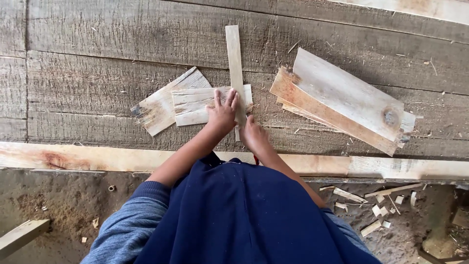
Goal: Cutting thin wood panels into strips using a utility knife and a wooden guide
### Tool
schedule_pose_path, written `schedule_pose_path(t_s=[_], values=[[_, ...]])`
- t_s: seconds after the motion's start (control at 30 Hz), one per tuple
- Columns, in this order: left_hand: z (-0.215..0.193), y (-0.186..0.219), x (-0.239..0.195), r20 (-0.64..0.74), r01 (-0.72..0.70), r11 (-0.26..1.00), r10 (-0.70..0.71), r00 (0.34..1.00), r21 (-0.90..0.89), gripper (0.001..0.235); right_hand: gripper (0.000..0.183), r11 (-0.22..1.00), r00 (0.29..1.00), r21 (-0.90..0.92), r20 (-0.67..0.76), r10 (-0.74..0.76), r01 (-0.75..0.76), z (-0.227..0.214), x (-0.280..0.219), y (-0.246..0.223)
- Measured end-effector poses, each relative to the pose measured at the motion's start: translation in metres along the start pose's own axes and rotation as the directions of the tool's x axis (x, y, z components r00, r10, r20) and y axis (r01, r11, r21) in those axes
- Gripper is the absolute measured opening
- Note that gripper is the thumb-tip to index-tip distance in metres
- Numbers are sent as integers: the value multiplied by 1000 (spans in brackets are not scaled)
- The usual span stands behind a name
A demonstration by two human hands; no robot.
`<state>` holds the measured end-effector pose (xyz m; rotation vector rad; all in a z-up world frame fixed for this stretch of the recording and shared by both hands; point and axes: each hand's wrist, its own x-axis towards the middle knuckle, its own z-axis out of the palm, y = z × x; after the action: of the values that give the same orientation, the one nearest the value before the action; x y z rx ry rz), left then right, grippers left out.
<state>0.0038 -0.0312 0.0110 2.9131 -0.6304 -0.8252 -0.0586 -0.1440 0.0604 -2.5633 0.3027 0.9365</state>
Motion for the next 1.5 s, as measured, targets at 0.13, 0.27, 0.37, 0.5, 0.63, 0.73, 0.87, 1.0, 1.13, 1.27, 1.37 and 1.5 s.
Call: schedule_pose_path(t_s=[0.13,0.27,0.37,0.5,0.63,0.73,0.87,1.0,1.13,1.27,1.37,1.5], values=[[-2,2,-2,-1,-3,1000,3,1000,-4,106,58,999,1000,-42,-2,10,-10,29,4,20],[-3,2,-1,27,2,1000,-2,1000,2,108,57,999,999,-40,-16,27,-28,52,16,40],[-1,2,-1,42,1,1000,-2,999,3,107,61,999,998,14,53,29,-29,34,15,42],[2,0,4,43,-5,1000,4,999,15,106,47,986,998,164,-36,46,-40,-9,16,18],[6,-2,7,39,-6,1000,5,999,17,106,45,996,996,84,-83,42,-35,-12,52,16],[4,-3,5,11,-13,1000,13,1000,9,105,44,994,989,99,-139,51,-37,-19,66,6],[-1,-3,4,30,-22,1000,22,999,11,106,45,999,989,41,-145,37,-31,-20,83,2],[-1,-4,9,32,-18,1000,17,999,10,104,45,999,993,29,-115,24,-21,-31,81,-11],[-6,-2,1,47,-13,1000,12,999,14,105,45,999,996,34,-77,34,-31,-30,89,-7],[-6,-4,1,34,-14,1000,14,999,15,103,52,1000,1000,13,-12,9,-9,-41,80,-10],[-7,-5,3,24,-19,1000,18,1000,7,103,57,999,1000,42,27,13,-14,-64,56,-27],[-9,-5,-3,27,-16,1000,17,1000,-5,100,60,1000,998,0,60,0,0,-50,74,-15]])
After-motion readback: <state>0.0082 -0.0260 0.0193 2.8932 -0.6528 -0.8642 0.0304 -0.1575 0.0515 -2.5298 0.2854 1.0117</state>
